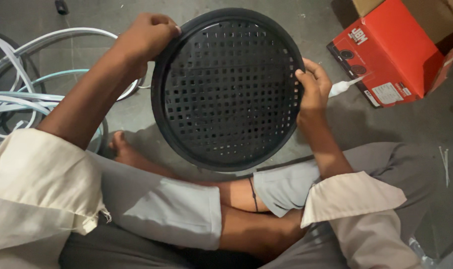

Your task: The person sits on the floor and arranges white cutout letters on a black perforated circular tray. They handle the letters one by one, positioning them to form a word on the tray surface.

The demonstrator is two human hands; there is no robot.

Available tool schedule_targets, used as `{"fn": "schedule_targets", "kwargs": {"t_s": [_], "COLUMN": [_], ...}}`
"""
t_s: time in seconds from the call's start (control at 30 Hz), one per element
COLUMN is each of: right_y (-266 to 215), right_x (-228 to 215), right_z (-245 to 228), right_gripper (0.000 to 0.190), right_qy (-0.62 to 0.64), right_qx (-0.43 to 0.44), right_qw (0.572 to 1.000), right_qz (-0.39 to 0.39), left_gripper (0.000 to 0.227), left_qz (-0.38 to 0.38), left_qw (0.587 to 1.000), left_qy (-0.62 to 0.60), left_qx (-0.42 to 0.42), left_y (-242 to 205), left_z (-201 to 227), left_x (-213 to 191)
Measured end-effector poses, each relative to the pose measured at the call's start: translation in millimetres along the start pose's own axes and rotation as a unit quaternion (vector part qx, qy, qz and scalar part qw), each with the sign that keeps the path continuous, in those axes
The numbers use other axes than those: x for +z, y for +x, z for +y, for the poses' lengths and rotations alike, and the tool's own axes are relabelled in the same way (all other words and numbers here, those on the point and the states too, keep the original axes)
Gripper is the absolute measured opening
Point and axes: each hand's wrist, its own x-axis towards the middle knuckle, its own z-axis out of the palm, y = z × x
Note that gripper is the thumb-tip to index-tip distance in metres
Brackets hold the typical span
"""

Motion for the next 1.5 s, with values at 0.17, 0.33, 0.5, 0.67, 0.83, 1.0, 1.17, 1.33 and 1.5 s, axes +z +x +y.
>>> {"fn": "schedule_targets", "kwargs": {"t_s": [0.17,0.33,0.5,0.67,0.83,1.0,1.17,1.33,1.5], "right_y": [-1,-2,-2,-5,-3,-4,-12,-14,-20], "right_x": [-3,-3,2,5,1,4,12,11,11], "right_z": [4,6,10,18,29,33,30,23,23], "right_gripper": [0.032,0.034,0.044,0.053,0.053,0.057,0.065,0.068,0.072], "right_qy": [0.003,0.026,-0.058,-0.314,-0.484,-0.51,-0.548,-0.593,-0.603], "right_qx": [0.008,0.016,-0.013,-0.095,-0.174,-0.172,-0.17,-0.148,-0.071], "right_qw": [1.0,0.999,0.998,0.942,0.853,0.841,0.818,0.791,0.795], "right_qz": [-0.007,-0.012,-0.035,-0.07,-0.086,-0.05,-0.042,-0.017,0.009], "left_gripper": [0.027,0.027,0.03,0.028,0.02,0.019,0.026,0.027,0.044], "left_qz": [0.022,-0.013,0.028,0.108,0.199,0.222,0.265,0.236,0.076], "left_qw": [0.999,1.0,0.999,0.992,0.938,0.93,0.881,0.78,0.853], "left_qy": [0.046,0.015,0.04,0.034,0.261,0.261,0.351,0.491,0.517], "left_qx": [-0.007,0.009,0.024,-0.057,0.111,0.131,0.173,0.307,0.016], "left_y": [-3,2,18,39,53,55,20,0,-1], "left_z": [1,-9,-40,-69,-80,-66,-49,-21,-22], "left_x": [1,-2,-1,9,3,0,-3,21,49]}}
